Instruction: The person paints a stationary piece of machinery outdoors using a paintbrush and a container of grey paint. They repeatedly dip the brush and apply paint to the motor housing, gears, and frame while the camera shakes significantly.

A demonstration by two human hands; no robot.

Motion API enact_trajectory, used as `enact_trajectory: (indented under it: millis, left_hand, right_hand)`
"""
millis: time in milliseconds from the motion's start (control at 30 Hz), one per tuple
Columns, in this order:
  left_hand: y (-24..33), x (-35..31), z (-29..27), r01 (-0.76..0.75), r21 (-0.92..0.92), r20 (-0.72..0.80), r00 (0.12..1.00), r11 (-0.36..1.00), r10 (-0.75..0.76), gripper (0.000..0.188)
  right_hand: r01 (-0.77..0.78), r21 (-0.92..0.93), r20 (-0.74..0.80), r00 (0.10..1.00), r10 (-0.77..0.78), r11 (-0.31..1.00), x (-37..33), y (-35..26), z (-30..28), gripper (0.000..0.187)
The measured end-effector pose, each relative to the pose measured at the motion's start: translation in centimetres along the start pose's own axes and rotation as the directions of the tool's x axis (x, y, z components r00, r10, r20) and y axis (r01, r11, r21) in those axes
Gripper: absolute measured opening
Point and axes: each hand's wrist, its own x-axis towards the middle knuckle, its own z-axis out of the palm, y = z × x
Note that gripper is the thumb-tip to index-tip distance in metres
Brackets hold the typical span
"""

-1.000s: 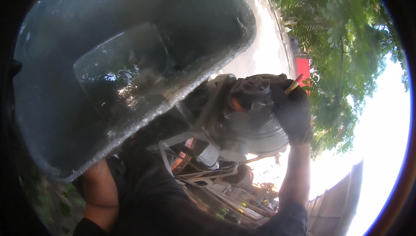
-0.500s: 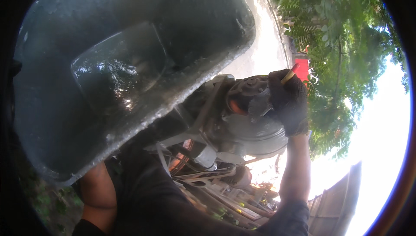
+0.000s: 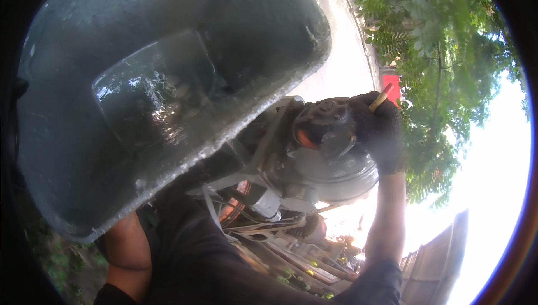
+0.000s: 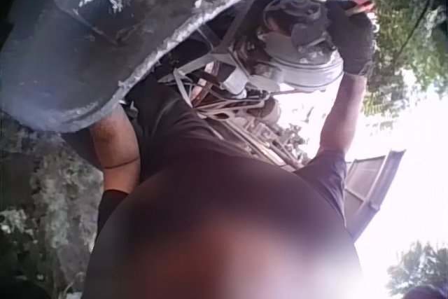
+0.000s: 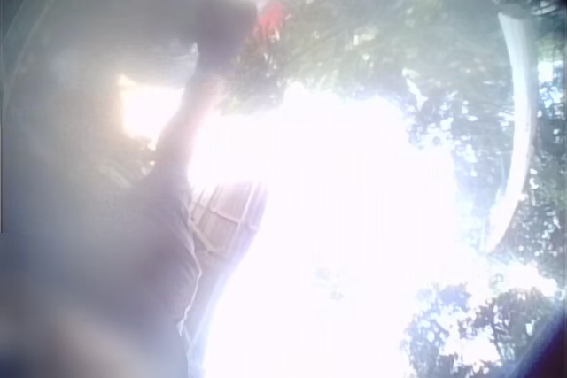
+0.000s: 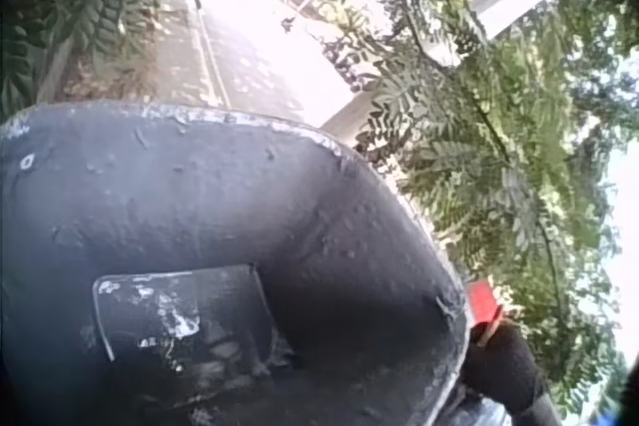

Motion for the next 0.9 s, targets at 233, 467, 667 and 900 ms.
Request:
enact_trajectory:
  millis: [233,467,667,900]
  left_hand:
    - [0.2,0.1,-1.2,-0.004,0.020,0.016,1.000,1.000,0.004,0.102]
    - [0.3,0.2,-1.2,-0.015,0.028,0.011,1.000,0.999,0.015,0.102]
    - [0.3,0.3,-0.8,-0.026,0.020,0.012,1.000,0.999,0.026,0.101]
    - [0.1,0.2,-1.0,-0.032,0.044,0.008,0.999,0.999,0.032,0.100]
  right_hand:
    - [0.129,-0.011,-0.077,0.989,-0.130,0.992,0.8,0.7,0.9,0.026]
    - [0.485,-0.600,-0.084,0.752,-0.654,0.636,1.9,-0.9,-0.3,0.021]
    - [0.141,-0.289,-0.098,0.980,-0.176,0.947,3.1,-0.7,2.2,0.023]
    - [0.104,-0.248,-0.170,0.974,-0.149,0.963,3.4,0.5,0.2,0.015]
